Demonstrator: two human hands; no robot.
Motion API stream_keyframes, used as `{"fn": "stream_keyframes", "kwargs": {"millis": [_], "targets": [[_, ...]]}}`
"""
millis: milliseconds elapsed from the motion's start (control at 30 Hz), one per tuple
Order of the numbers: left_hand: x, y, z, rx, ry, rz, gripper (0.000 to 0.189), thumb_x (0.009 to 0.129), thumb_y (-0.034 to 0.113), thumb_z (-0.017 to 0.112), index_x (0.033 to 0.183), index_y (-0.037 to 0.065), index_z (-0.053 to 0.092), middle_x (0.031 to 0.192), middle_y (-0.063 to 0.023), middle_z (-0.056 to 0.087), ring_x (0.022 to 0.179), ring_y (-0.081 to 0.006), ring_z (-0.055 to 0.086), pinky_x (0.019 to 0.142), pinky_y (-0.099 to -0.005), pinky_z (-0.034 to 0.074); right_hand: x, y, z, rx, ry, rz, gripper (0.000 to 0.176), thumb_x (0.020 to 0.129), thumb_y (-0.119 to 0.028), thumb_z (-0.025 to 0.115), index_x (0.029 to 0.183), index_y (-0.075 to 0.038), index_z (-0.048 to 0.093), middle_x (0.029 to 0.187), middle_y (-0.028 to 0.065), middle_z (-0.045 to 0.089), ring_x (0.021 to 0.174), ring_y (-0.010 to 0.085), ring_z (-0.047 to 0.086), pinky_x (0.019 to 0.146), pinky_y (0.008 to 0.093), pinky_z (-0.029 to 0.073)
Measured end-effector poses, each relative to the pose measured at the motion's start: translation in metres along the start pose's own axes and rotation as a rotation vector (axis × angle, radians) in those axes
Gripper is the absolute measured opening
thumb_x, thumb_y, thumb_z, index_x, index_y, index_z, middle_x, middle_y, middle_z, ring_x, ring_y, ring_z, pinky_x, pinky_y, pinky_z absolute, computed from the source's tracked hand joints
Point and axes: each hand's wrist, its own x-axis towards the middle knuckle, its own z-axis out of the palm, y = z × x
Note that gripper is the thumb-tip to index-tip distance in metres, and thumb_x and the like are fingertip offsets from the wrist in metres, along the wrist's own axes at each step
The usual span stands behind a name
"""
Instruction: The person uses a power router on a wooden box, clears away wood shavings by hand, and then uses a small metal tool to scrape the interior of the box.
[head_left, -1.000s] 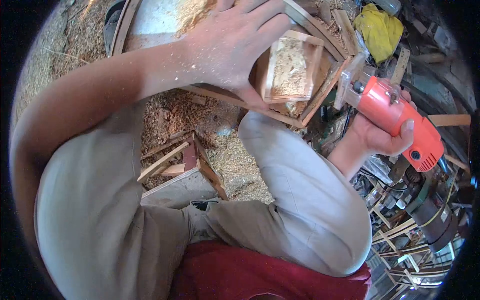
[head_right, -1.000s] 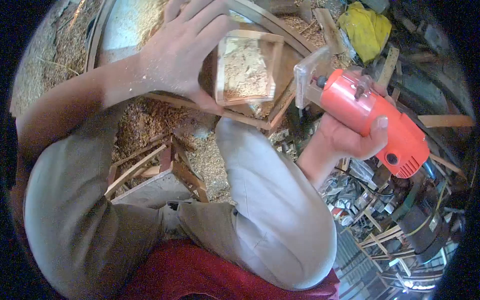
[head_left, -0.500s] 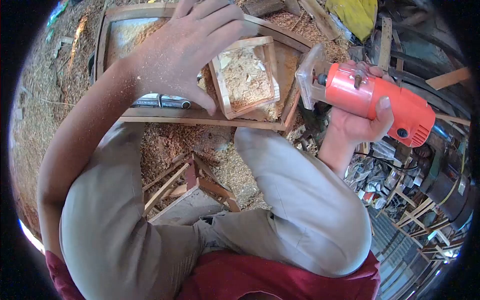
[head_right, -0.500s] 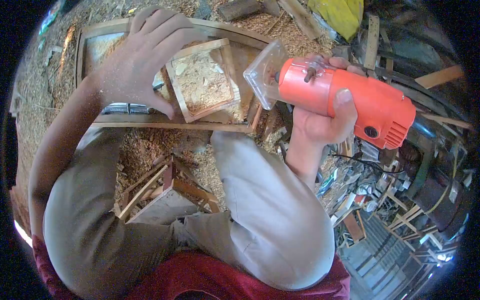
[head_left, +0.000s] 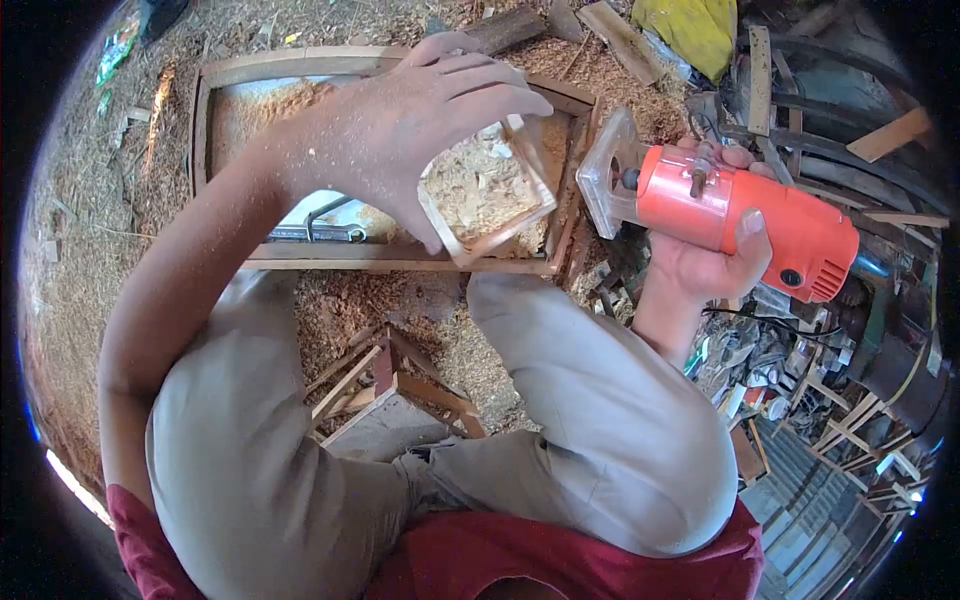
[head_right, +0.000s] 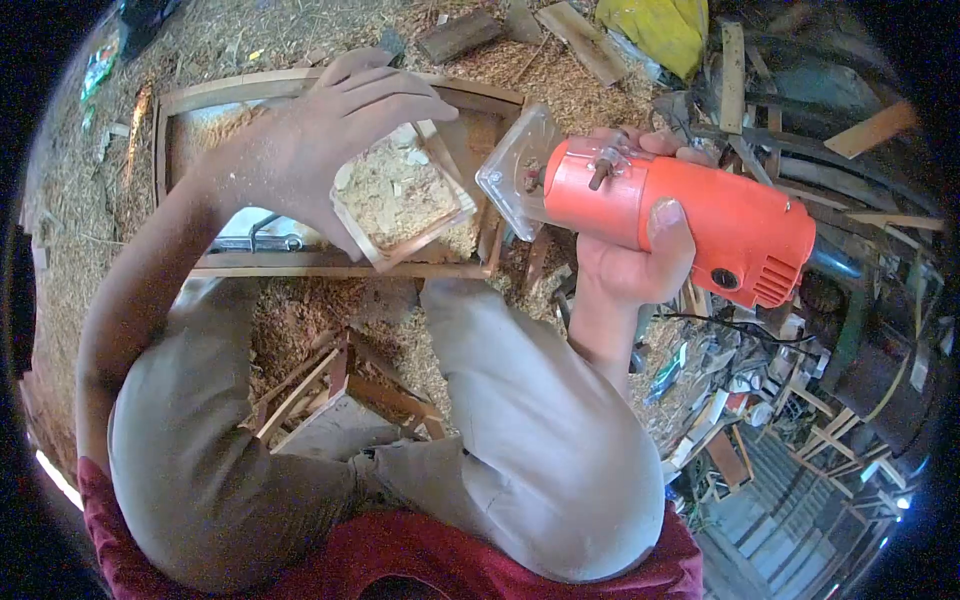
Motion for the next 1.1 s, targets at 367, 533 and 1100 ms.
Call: {"fn": "stream_keyframes", "kwargs": {"millis": [367, 533, 1100], "targets": [[-0.005, 0.023, 0.02, 0.047, 0.15, -0.186, 0.105, 0.057, 0.04, 0.09, 0.147, 0.007, 0.046, 0.14, -0.0161, 0.05, 0.135, -0.0364, 0.046, 0.111, -0.0502, 0.035, 0.01, -0.004, -0.003, 0.015, 0.024, -0.072, 0.05, 0.077, -0.037, 0.069, 0.118, -0.008, 0.062, 0.113, 0.0139, 0.067, 0.103, 0.0351, 0.064, 0.102, 0.0581, 0.051], [-0.017, 0.021, 0.02, 0.037, 0.078, -0.186, 0.105, 0.058, 0.039, 0.089, 0.148, 0.008, 0.045, 0.141, -0.0162, 0.05, 0.137, -0.0369, 0.045, 0.114, -0.0497, 0.033, 0.006, 0.006, 0.006, -0.004, -0.047, -0.05, 0.051, 0.078, -0.035, 0.07, 0.119, -0.008, 0.061, 0.114, 0.0138, 0.066, 0.102, 0.0343, 0.064, 0.101, 0.0569, 0.051], [-0.044, -0.023, -0.005, 0.005, 0.074, -0.058, 0.12, 0.068, 0.077, 0.076, 0.155, 0.005, 0.035, 0.152, -0.0245, 0.045, 0.143, -0.0397, 0.041, 0.117, -0.0542, 0.027, -0.01, 0.034, 0.047, -0.224, -0.467, -0.101, 0.055, 0.081, -0.024, 0.072, 0.129, -0.005, 0.054, 0.117, 0.0206, 0.063, 0.107, 0.0388, 0.064, 0.099, 0.0597, 0.054]]}}
